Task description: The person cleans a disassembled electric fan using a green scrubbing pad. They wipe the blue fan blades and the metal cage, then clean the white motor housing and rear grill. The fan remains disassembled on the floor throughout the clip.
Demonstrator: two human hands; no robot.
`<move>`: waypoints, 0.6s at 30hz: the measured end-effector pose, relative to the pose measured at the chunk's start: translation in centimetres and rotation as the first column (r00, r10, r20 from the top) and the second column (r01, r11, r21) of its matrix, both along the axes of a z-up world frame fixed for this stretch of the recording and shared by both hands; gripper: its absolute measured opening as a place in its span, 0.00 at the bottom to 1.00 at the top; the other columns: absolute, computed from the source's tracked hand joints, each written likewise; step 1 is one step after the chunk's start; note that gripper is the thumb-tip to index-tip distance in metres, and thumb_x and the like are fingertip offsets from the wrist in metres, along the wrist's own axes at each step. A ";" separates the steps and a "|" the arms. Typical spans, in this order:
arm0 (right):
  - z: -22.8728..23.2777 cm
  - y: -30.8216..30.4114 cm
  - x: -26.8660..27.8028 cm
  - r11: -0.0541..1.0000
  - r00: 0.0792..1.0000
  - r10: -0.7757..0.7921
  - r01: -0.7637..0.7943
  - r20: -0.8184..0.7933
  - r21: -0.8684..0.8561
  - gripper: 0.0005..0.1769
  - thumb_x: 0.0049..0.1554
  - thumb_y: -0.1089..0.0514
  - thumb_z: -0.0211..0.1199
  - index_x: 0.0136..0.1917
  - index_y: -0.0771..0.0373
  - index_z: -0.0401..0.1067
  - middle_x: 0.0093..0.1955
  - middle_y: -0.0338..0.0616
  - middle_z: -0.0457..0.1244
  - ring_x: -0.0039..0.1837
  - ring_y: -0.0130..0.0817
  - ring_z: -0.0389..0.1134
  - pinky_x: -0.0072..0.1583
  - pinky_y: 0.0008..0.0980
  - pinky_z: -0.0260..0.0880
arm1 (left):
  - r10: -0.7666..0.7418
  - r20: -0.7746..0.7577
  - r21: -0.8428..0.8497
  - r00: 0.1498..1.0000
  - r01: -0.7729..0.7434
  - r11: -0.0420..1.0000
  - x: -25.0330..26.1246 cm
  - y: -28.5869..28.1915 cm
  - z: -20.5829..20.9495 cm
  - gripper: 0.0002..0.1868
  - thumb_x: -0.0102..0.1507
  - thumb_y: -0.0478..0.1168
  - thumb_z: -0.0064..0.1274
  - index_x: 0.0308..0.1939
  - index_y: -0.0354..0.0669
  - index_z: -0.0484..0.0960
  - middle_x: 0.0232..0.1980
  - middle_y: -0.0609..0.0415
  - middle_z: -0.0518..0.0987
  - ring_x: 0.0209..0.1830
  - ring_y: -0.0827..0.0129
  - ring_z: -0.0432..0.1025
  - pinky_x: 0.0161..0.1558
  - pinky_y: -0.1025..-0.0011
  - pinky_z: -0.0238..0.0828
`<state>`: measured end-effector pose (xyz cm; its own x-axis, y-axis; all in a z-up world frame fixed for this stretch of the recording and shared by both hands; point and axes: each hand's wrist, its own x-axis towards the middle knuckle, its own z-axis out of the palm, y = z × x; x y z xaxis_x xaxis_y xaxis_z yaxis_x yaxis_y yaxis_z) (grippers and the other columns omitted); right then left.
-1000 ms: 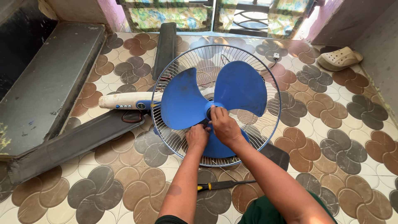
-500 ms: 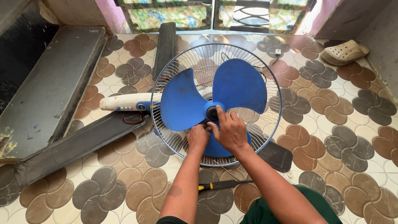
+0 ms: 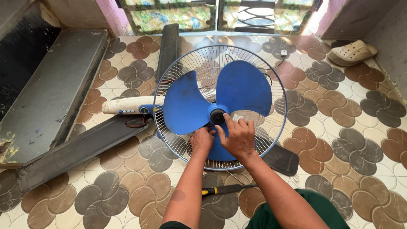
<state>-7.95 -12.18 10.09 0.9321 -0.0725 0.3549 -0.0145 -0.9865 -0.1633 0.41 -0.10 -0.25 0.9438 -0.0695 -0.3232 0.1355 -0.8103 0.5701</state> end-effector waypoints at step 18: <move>1.1 1.2 0.5 0.995 0.993 -0.086 0.090 -0.081 0.038 0.37 0.59 0.38 0.70 0.73 0.59 0.64 0.56 0.48 0.64 0.59 0.44 0.64 0.57 0.45 0.63 | -0.005 0.010 0.006 1.000 0.005 1.000 -0.2 0.1 0.5 0.14 0.63 0.49 0.57 0.49 0.53 0.88 0.53 0.45 0.83 0.57 0.51 0.76 0.59 0.56 0.69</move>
<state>-7.44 -10.95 11.23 0.9465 -0.1685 0.2754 -0.1154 -0.9732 -0.1990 0.16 -0.01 0.28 0.9467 -0.0725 -0.3140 0.1257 -0.8141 0.5670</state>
